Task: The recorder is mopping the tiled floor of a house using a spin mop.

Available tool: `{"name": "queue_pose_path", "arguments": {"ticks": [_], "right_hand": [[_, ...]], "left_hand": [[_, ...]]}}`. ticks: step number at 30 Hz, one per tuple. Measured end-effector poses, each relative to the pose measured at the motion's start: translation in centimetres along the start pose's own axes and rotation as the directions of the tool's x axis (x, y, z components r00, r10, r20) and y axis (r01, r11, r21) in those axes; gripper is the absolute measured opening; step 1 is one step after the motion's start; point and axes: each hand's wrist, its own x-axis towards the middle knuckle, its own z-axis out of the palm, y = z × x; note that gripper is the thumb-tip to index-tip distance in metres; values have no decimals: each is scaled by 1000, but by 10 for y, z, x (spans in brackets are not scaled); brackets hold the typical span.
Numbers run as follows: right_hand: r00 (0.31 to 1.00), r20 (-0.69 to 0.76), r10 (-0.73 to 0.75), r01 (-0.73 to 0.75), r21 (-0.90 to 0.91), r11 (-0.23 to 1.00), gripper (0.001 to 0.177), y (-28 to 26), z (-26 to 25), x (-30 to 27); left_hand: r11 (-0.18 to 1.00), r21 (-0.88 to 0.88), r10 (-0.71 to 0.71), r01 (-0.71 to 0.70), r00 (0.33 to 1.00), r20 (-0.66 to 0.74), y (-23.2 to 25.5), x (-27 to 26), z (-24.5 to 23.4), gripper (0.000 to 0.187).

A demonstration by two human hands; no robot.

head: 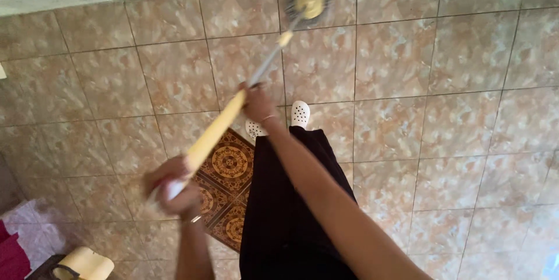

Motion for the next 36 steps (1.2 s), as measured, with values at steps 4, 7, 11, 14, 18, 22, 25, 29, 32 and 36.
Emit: {"name": "queue_pose_path", "arguments": {"ticks": [4, 7, 11, 14, 18, 22, 25, 29, 32, 36], "right_hand": [[883, -443, -154, 134, -77, 988, 46, 138, -10, 15], [795, -598, -97, 70, -67, 995, 38, 226, -52, 19], [810, -574, 120, 16, 226, 974, 58, 326, -118, 16], [857, -512, 58, 15, 137, 990, 63, 338, -139, 23], [774, -632, 29, -207, -208, 956, 60, 254, -126, 44], [921, -383, 71, -162, -210, 964, 52, 121, -74, 53], [964, -266, 12, -94, -296, 951, 47, 20, -40, 38], [999, -20, 36, -38, -142, 989, 38, -68, -10, -9], [976, -219, -3, 1, -10, 1000, 31, -58, 5, -18], [962, -198, 188, -187, 26, 982, 43, 48, -36, -52]], "left_hand": [[994, -104, -10, 24, 991, 132, -39, -8, 118, 16], [981, -187, -3, 47, 974, 227, -83, -20, 203, 13], [993, -114, 8, 38, 925, 381, -105, -16, 305, 13], [964, -252, 9, 90, 930, 368, -102, 0, 322, 15], [986, -145, -41, 85, 959, 281, -54, 46, 278, 17], [997, -10, -67, 70, 982, 177, 9, 101, 156, 26], [994, 82, -84, 75, 990, 110, 60, 133, 64, 35], [971, 221, -99, 91, 995, 22, 101, 139, -23, 47], [943, 314, -97, 105, 994, -43, 88, 110, -25, 57], [974, 26, -226, 225, 969, 103, 31, 49, 62, 44]]}}
